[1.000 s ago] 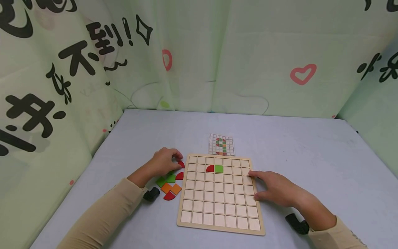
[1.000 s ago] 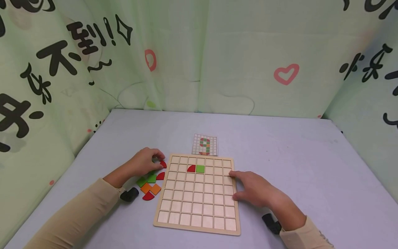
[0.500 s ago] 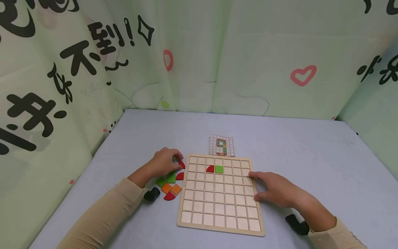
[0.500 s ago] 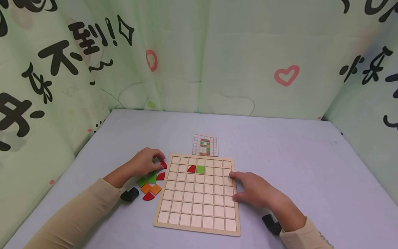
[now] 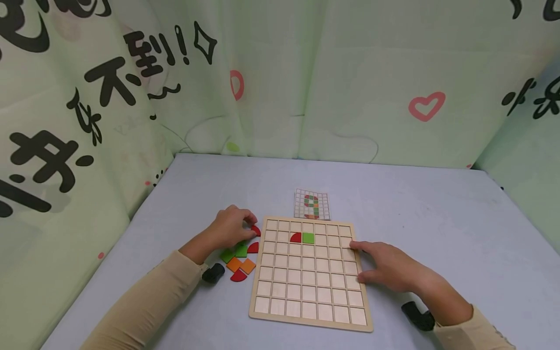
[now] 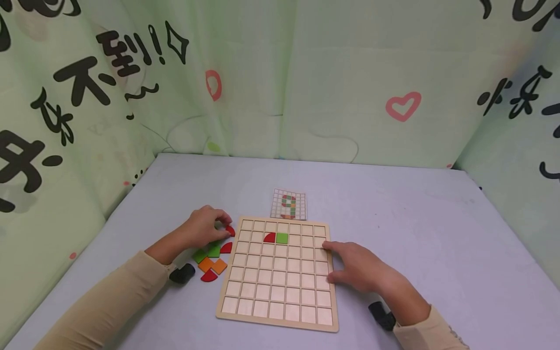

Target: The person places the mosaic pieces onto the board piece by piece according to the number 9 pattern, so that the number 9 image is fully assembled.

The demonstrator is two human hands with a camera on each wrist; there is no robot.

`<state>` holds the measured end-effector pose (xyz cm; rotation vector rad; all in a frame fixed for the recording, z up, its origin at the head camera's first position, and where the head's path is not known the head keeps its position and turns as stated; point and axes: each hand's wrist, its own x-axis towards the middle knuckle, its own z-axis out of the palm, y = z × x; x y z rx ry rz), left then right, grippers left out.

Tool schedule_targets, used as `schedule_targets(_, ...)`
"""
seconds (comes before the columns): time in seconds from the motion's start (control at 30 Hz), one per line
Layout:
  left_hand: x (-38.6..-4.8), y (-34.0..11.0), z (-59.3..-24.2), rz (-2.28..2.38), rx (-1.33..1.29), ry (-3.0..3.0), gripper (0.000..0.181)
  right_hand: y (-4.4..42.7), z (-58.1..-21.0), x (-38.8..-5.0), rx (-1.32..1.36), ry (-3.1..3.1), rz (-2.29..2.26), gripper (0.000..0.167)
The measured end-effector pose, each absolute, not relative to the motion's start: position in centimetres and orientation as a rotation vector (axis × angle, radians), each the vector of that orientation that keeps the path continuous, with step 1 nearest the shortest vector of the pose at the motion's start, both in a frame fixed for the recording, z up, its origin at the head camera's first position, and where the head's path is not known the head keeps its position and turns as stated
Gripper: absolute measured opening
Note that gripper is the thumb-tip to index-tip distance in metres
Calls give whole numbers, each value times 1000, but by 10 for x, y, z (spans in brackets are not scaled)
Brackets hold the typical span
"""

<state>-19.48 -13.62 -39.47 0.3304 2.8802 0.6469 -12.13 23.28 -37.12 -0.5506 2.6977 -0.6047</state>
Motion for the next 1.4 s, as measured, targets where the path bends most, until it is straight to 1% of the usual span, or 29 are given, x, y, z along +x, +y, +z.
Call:
schedule_targets(0.23, -195, -137, -389, 739, 350, 2861, 31, 232, -370, -122, -543, 2702, -592, 74)
schedule_targets(0.7, -189, -124, -374, 817, 565, 2845, 25, 233, -370, -123, -570, 2707, -603, 73)
schedule_targets(1.03, -186, -109, -366, 817, 624, 2830, 24, 233, -371, -124, -568, 2702, -591, 75)
schedule_targets(1.4, -186, -96, -365, 803, 653, 2800, 27, 232, -371, -121, -549, 2699, -603, 73)
